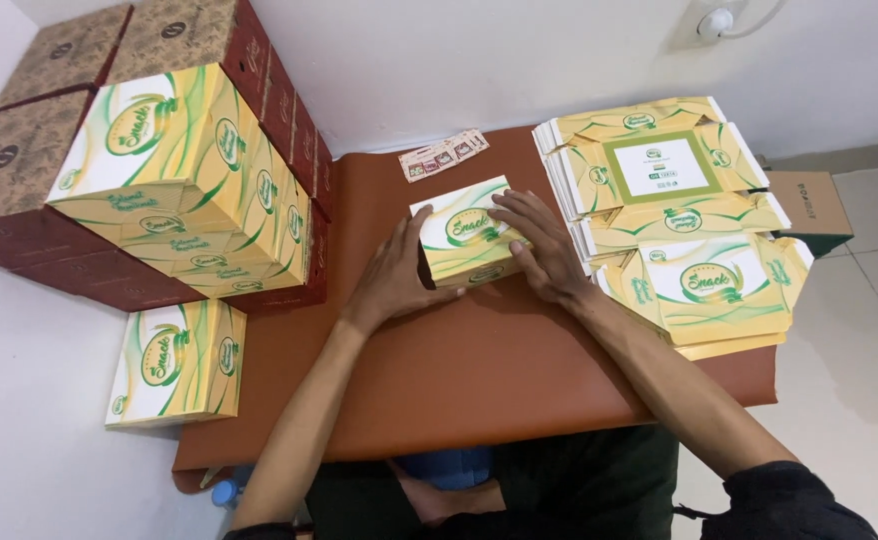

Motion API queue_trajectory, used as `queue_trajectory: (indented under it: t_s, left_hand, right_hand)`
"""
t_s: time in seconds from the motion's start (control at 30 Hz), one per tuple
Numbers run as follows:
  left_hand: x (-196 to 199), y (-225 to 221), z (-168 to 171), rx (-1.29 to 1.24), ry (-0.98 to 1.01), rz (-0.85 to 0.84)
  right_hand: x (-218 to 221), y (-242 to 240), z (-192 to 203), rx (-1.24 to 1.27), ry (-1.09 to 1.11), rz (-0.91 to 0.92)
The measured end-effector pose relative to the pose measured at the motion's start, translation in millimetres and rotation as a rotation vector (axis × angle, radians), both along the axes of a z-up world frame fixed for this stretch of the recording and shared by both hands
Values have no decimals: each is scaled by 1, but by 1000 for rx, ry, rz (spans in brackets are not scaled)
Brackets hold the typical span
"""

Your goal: The person assembles flat cardboard boxes by folding along pre-scored lines, inserts small packets into each box, closes the lids, and stacks the finished boxes on the table.

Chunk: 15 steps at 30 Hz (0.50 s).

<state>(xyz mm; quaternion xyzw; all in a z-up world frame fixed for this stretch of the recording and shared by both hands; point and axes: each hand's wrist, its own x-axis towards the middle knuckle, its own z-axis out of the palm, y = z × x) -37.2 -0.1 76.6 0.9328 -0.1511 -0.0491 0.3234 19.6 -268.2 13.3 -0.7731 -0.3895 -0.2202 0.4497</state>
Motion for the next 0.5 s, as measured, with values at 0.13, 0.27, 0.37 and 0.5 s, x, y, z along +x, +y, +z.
queue_trajectory:
  t_s: [0.13, 0.27, 0.37, 0.5]
  left_hand:
    - [-31, -7, 16, 87, 13, 36]
    - [-102, -5, 37, 138, 34, 149]
    - [-162, 11, 39, 154, 72, 328]
    - [-235, 51, 35, 82, -384, 445]
  right_hand:
    - [2, -2, -6, 33, -24, -3]
    - [4, -2, -6, 33, -11, 19]
    - [0, -3, 0, 18, 10, 29]
    - [-8, -2, 12, -34, 18, 46]
